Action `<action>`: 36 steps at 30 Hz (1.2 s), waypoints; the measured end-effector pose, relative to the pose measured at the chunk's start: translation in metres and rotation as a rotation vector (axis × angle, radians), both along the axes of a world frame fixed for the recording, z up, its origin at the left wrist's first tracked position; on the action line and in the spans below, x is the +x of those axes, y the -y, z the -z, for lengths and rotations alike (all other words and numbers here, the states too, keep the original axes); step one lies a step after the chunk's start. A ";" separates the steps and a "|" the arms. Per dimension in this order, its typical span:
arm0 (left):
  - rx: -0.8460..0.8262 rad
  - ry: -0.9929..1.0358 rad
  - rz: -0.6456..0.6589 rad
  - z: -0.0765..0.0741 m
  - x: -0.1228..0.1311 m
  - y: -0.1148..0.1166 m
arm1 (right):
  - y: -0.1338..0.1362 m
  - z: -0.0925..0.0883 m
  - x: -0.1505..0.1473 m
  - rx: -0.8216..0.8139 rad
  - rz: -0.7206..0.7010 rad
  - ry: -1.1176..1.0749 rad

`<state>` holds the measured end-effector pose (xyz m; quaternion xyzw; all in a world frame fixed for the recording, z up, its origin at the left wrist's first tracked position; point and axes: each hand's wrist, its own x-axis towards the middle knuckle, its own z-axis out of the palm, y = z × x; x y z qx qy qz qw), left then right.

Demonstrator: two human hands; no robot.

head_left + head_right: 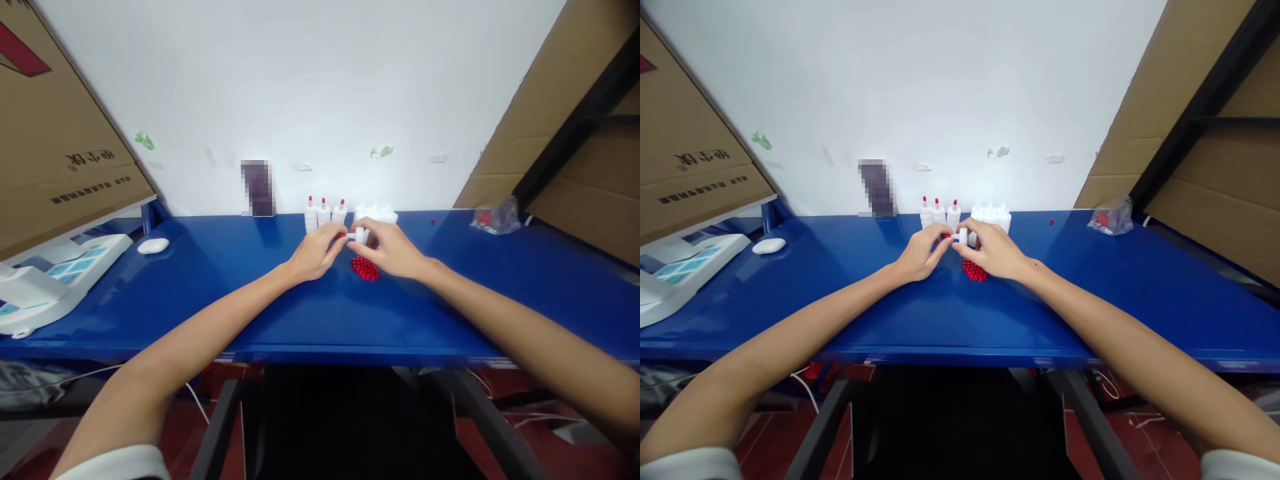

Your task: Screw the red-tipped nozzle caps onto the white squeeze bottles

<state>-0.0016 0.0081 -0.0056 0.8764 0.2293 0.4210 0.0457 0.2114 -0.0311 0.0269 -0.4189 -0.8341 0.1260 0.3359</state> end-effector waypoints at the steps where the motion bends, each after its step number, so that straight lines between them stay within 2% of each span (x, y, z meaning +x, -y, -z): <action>1: 0.030 -0.044 -0.001 -0.001 -0.001 0.000 | 0.001 0.000 0.000 0.019 -0.010 -0.015; 4: 0.106 -0.164 -0.024 -0.002 -0.004 0.000 | 0.003 -0.002 0.000 0.120 -0.046 -0.065; 7: 0.118 -0.181 -0.056 -0.003 -0.008 -0.004 | 0.005 -0.004 0.001 0.143 -0.045 -0.101; 10: 0.070 -0.091 -0.057 -0.003 -0.010 -0.007 | 0.005 -0.002 0.000 0.103 -0.057 -0.112; 13: 0.022 -0.039 -0.002 -0.001 -0.010 -0.006 | 0.004 0.003 -0.003 0.132 -0.063 -0.067; 18: -0.006 -0.113 0.039 0.003 -0.005 -0.002 | 0.002 0.008 -0.005 0.221 -0.083 0.010; 22: 0.001 -0.156 0.094 -0.002 -0.001 0.002 | -0.002 0.004 -0.002 0.320 -0.186 0.096; 26: -0.147 -0.031 0.099 -0.010 0.003 0.010 | -0.008 -0.002 0.003 0.423 -0.216 0.146; 29: -0.334 0.012 0.131 -0.010 0.004 0.013 | -0.016 -0.003 0.014 0.511 -0.136 0.080; 31: -0.391 -0.041 0.153 -0.008 0.003 0.012 | -0.022 -0.003 0.026 0.533 -0.001 -0.006; 34: -0.317 -0.206 0.090 -0.006 -0.001 0.007 | -0.031 0.002 0.043 0.464 0.158 -0.061; 36: -0.257 -0.322 -0.001 -0.006 -0.003 0.003 | -0.038 0.007 0.048 0.442 0.193 -0.092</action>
